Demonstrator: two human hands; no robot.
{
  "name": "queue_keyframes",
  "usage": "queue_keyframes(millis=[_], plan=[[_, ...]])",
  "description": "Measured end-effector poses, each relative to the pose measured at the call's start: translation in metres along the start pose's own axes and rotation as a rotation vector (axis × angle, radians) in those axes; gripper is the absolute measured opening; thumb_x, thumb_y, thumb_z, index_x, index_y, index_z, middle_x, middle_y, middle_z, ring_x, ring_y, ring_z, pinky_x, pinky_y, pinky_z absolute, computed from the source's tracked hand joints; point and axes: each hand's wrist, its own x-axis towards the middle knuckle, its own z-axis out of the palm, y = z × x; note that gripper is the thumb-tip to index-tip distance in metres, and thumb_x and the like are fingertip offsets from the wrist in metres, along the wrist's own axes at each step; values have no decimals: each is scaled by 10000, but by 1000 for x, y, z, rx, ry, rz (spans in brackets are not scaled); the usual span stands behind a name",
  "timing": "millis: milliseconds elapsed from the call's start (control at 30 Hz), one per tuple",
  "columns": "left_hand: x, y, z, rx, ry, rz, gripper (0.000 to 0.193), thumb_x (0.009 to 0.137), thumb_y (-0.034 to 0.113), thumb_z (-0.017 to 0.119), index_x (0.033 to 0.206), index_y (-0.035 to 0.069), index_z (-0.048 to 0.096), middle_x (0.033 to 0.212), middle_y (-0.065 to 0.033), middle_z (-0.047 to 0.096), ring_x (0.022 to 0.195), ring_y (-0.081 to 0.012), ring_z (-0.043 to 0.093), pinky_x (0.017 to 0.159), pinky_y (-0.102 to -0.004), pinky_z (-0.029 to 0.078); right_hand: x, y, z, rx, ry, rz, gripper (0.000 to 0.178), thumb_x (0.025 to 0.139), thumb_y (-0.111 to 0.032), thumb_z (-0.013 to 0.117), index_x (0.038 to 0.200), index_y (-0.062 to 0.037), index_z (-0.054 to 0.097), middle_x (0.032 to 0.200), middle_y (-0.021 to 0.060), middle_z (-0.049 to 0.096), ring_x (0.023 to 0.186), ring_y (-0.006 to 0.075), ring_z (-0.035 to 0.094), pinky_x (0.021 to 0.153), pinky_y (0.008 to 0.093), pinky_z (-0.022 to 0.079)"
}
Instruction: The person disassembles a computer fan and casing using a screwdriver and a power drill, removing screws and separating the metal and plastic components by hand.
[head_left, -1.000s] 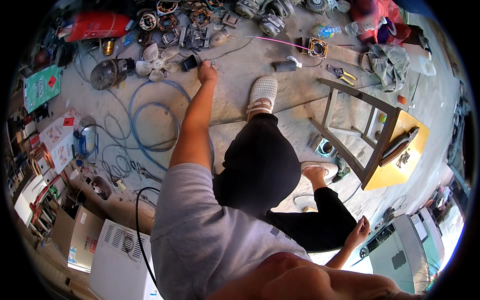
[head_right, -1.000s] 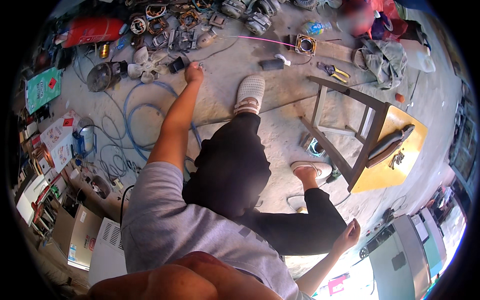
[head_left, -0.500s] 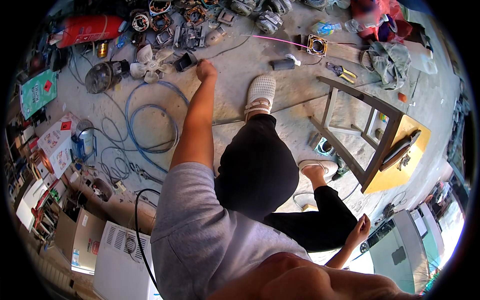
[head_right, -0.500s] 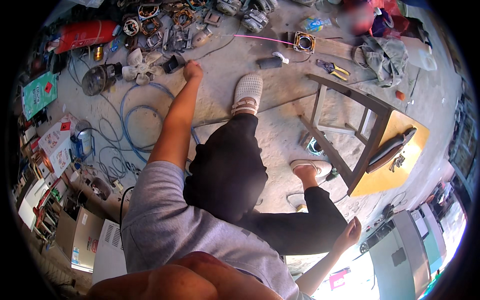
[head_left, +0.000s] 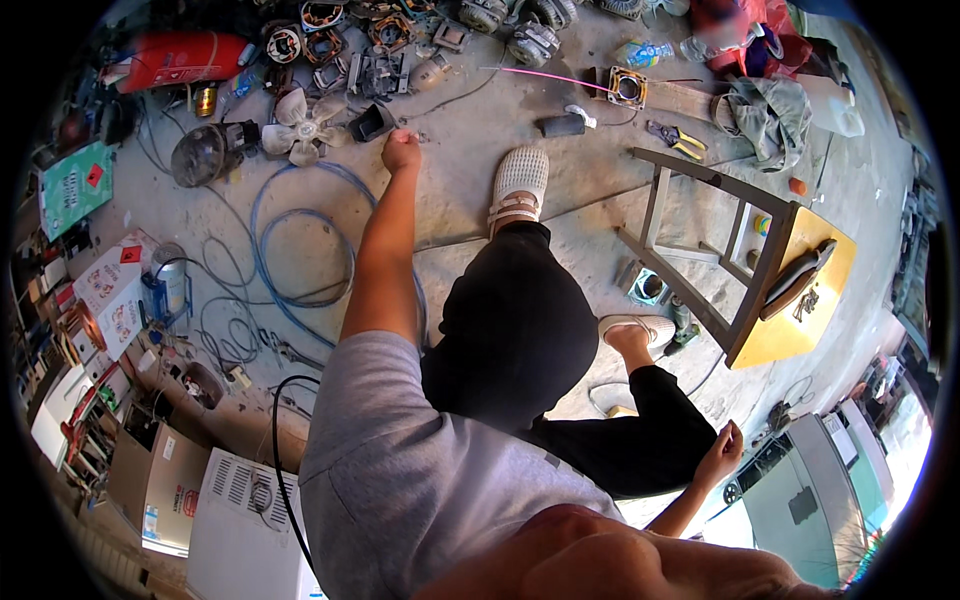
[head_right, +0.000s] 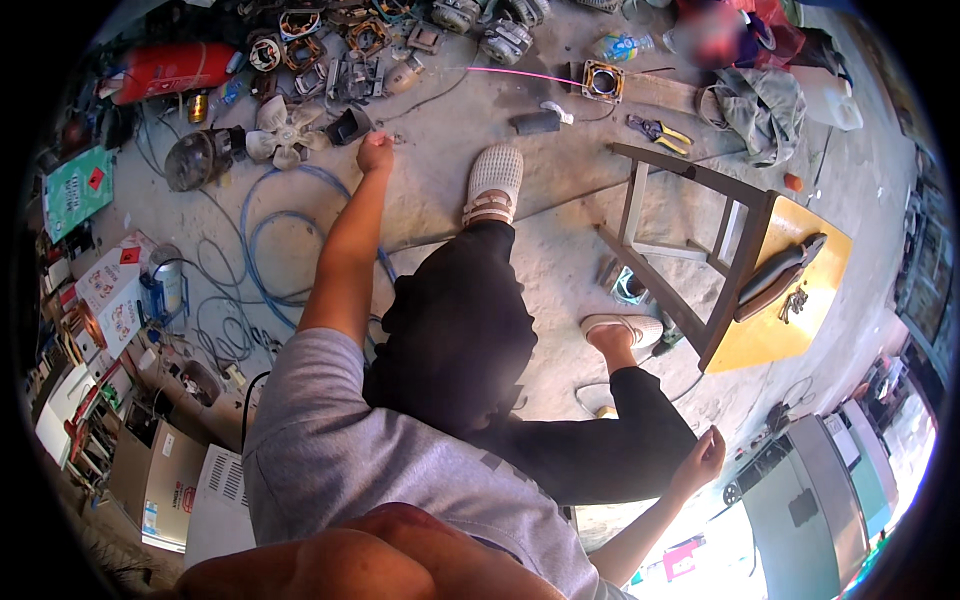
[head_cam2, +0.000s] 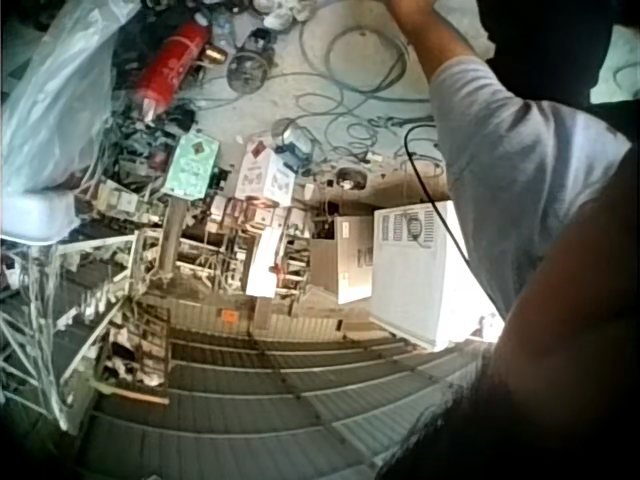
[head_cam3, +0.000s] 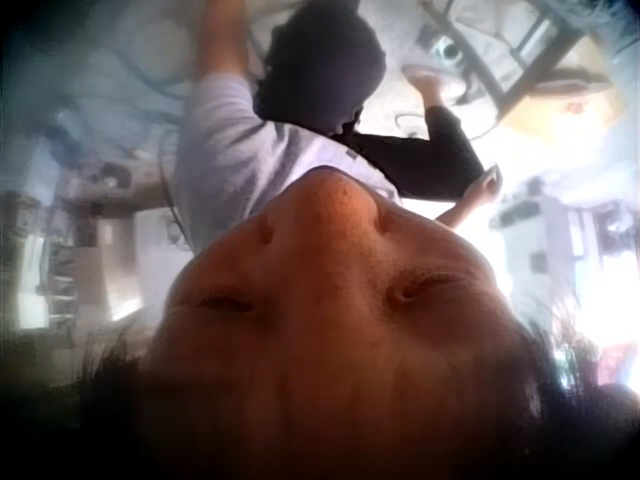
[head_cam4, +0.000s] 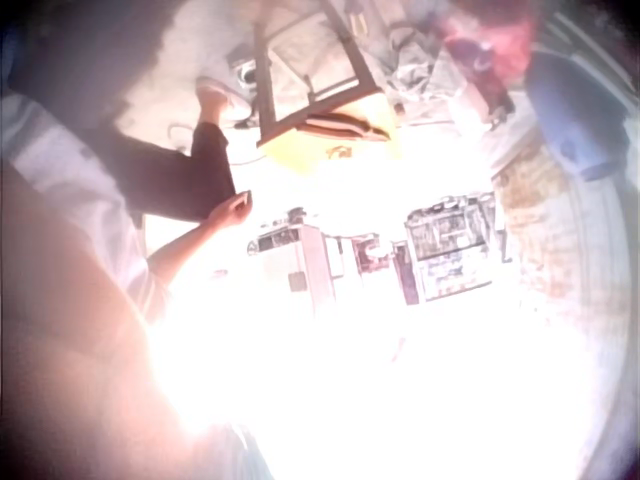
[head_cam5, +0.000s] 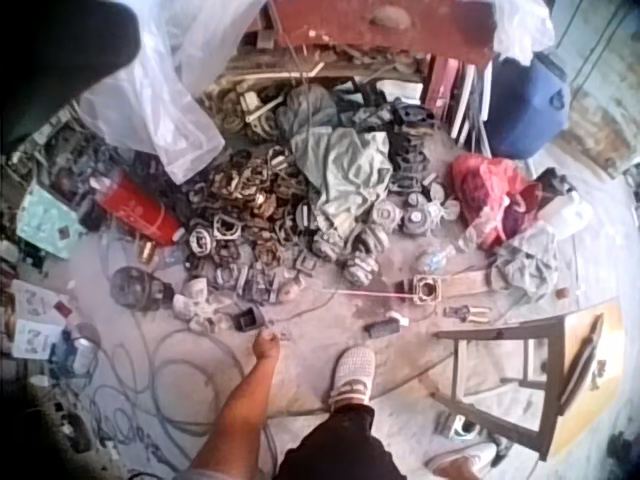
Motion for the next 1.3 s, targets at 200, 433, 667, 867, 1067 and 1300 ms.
queue_keyframes(millis=[200,433,667,867,1067,1300], plan=[[-7,46,-8,265,-7,-65,154,787,239,743,889,124,733,887,-91,734,841,-254,708,764,-366,544,3,-3,0,-55,-14,11,320,977,-264,578,1131,4,662,1032,133,664,889,228,633,760,333,502],[0,43,2,308,-60,-57,161,782,233,744,880,106,725,909,-112,726,861,-291,698,775,-387,539,3,-8,1,-18,-22,2,322,987,-265,565,1146,1,654,1037,126,659,907,215,631,787,323,505],[-23,31,22,266,-113,261,212,816,194,717,939,56,612,878,-133,697,793,-329,666,732,-404,530,-4,-40,7,-144,311,-562,172,921,-66,626,1071,9,668,997,130,686,898,245,659,801,342,523],[-116,170,-35,-201,-947,324,139,884,132,655,989,42,667,914,-122,692,828,-268,667,752,-332,524,-63,-172,93,559,-342,-365,143,918,-13,592,1039,30,655,1052,128,667,991,224,627,906,315,465],[-183,333,-114,-226,-1155,1224,185,872,100,653,1045,59,706,987,-91,694,902,-251,669,814,-330,524,-28,-297,213,1592,-941,256,398,1036,-264,416,1321,3,487,1304,137,556,1230,254,527,1063,384,402],[-210,375,-152,-219,-1033,1467,274,836,161,719,1099,87,704,1082,-86,668,900,-236,678,758,-335,549,8,-344,233,2094,-1335,344,263,1006,-197,393,1077,-25,579,1041,111,634,941,234,656,826,383,563]])
